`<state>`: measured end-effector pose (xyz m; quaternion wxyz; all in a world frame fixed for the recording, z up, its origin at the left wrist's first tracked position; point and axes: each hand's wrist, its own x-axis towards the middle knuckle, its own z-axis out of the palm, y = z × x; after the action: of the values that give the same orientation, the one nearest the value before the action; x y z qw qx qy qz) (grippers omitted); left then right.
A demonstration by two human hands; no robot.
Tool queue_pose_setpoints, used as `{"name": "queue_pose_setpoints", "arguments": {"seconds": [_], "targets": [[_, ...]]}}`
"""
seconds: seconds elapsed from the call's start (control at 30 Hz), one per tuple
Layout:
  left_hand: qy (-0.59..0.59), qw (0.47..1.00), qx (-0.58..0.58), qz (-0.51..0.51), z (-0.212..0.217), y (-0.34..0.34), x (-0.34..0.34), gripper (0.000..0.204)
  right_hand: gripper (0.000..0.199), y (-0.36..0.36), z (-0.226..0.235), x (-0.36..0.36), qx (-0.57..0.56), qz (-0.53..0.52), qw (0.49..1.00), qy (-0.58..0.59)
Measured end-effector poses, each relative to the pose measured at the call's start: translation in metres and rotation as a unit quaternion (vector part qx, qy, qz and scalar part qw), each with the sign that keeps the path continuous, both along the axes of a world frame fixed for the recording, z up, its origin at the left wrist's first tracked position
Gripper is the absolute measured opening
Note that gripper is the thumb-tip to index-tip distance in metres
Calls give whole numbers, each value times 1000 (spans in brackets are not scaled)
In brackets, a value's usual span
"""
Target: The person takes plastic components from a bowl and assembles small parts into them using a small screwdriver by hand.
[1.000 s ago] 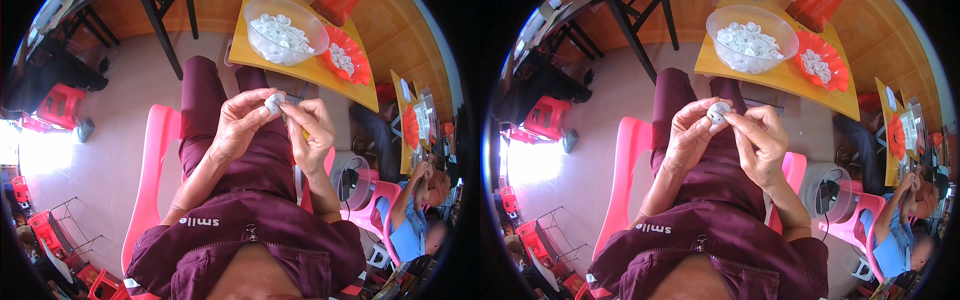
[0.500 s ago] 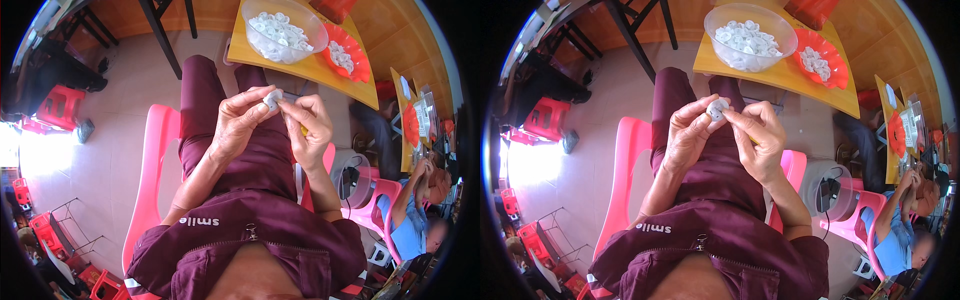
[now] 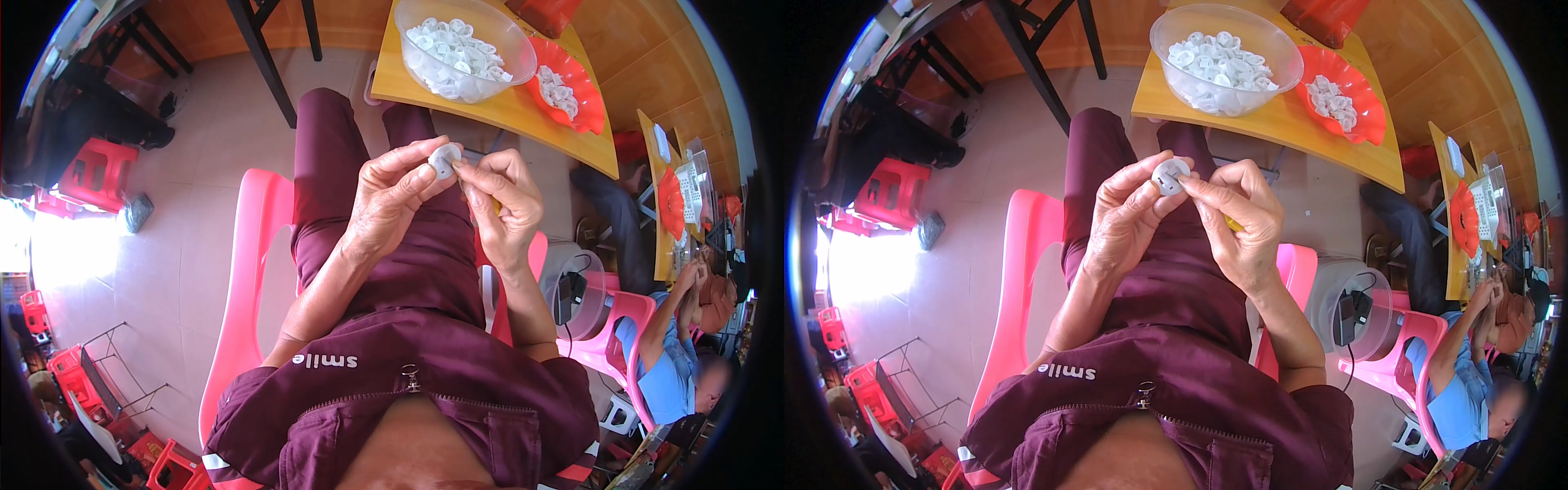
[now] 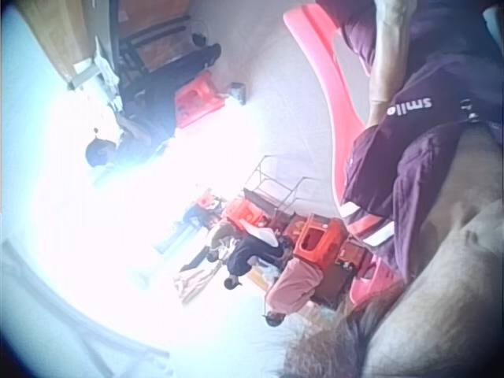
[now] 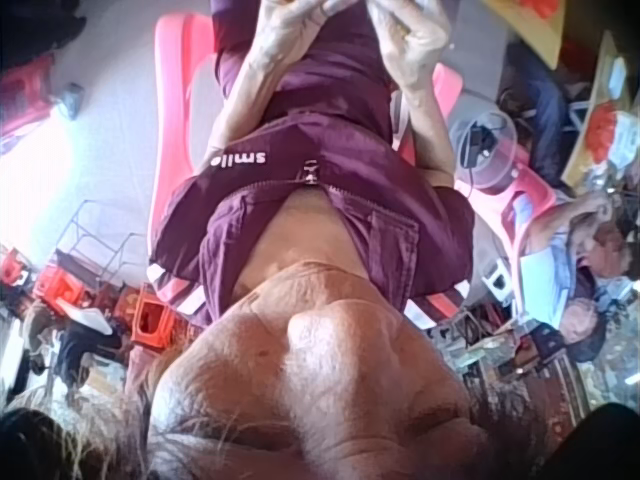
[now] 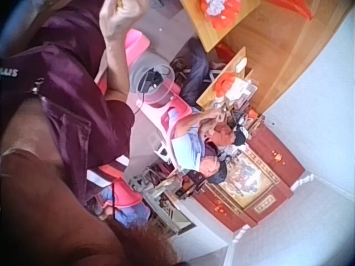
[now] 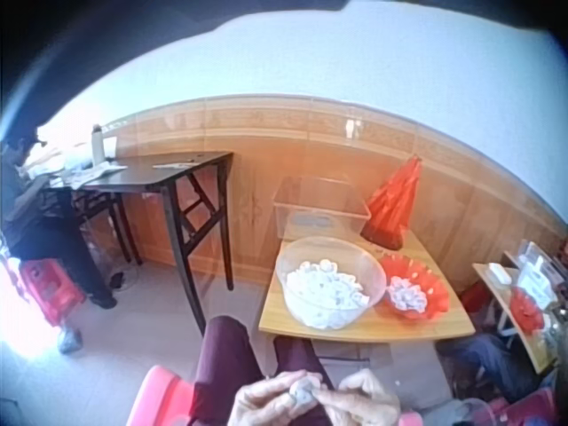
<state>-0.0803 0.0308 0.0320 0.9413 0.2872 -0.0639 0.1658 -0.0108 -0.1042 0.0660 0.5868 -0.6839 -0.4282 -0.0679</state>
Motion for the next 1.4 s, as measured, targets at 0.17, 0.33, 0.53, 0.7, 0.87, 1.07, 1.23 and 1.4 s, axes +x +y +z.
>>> {"name": "queue_pose_setpoints", "arguments": {"seconds": [0.17, 0.33, 0.53, 0.7, 0.87, 1.07, 1.23, 1.4], "targets": [[-2, 1000, 12, 4, -2, 1, 1, 30, 25, 0, -2, 3, -6, 1, 1000, -8], [14, 999, 38, 3, -8, 4, 4, 34, 26, 2, -1, 4, -18, 24, 998, -57], [12, 999, 49, 9, -3, 4, 3, 34, 26, 0, -2, 3, -15, 12, 999, -38], [7, 999, 36, 4, 1, 4, 3, 32, 23, 0, -3, 4, 20, 6, 1000, 5], [1, 999, 34, 7, 0, 3, 4, 33, 23, 1, -4, 4, 17, 8, 1000, 14], [5, 999, 42, 16, -1, 3, 4, 32, 22, 3, -5, 3, 17, 5, 1000, 17], [23, 995, 78, 56, 0, 2, 4, 30, 23, 3, -7, 5, 5, 9, 1000, -8], [49, 953, 236, 184, -2, -1, 7, 27, 29, 6, -11, 1, -8, -20, 999, -36]]}}
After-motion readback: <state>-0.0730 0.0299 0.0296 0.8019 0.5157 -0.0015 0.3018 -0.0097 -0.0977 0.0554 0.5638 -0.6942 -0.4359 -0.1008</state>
